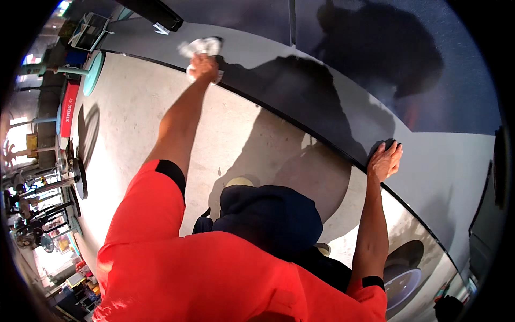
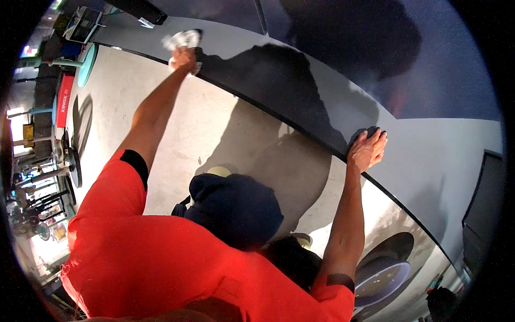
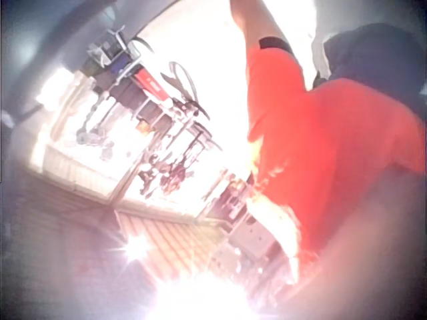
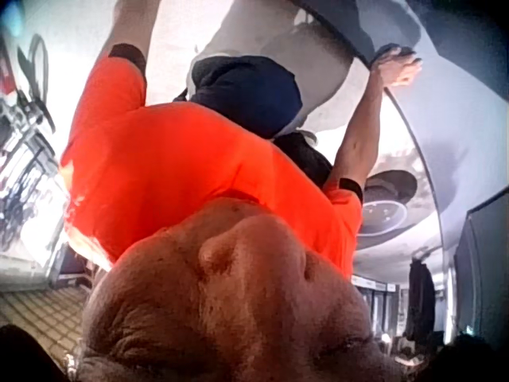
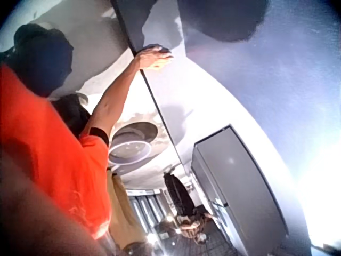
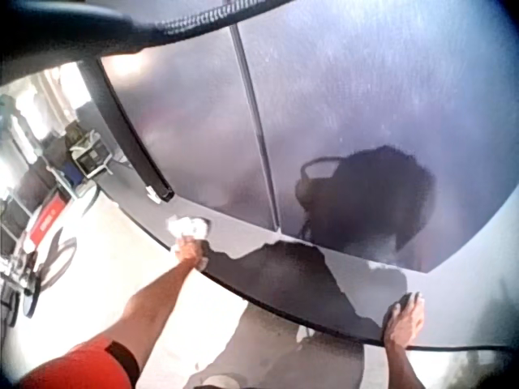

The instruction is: The person wipes the exterior surfaces of appliances with a cloth, periodically rinsing and wringing the cloth in a basin of water.

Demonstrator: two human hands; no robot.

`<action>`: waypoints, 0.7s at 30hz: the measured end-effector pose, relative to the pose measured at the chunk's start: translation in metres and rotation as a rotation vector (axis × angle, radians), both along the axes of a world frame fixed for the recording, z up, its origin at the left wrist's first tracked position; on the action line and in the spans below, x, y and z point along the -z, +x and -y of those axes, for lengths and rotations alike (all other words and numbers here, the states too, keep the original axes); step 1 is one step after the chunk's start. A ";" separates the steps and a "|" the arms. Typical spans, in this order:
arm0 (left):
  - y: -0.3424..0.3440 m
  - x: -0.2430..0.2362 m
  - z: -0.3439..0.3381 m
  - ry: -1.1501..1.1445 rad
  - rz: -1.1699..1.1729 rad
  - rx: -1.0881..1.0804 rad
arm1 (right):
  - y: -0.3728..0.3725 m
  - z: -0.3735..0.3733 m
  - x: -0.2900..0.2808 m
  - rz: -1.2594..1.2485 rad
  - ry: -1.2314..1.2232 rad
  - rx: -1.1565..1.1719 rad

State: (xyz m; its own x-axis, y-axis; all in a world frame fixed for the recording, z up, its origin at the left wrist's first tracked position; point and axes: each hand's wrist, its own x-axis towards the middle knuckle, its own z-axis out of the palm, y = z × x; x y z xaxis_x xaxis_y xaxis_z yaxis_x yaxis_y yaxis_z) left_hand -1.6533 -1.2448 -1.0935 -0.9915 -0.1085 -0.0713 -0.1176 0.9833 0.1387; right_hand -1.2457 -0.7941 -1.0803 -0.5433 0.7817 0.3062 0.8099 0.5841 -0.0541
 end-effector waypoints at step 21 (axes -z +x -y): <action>0.251 -0.097 -0.256 2.099 1.201 -0.359 | 0.028 -0.041 -0.030 0.164 -0.509 -0.100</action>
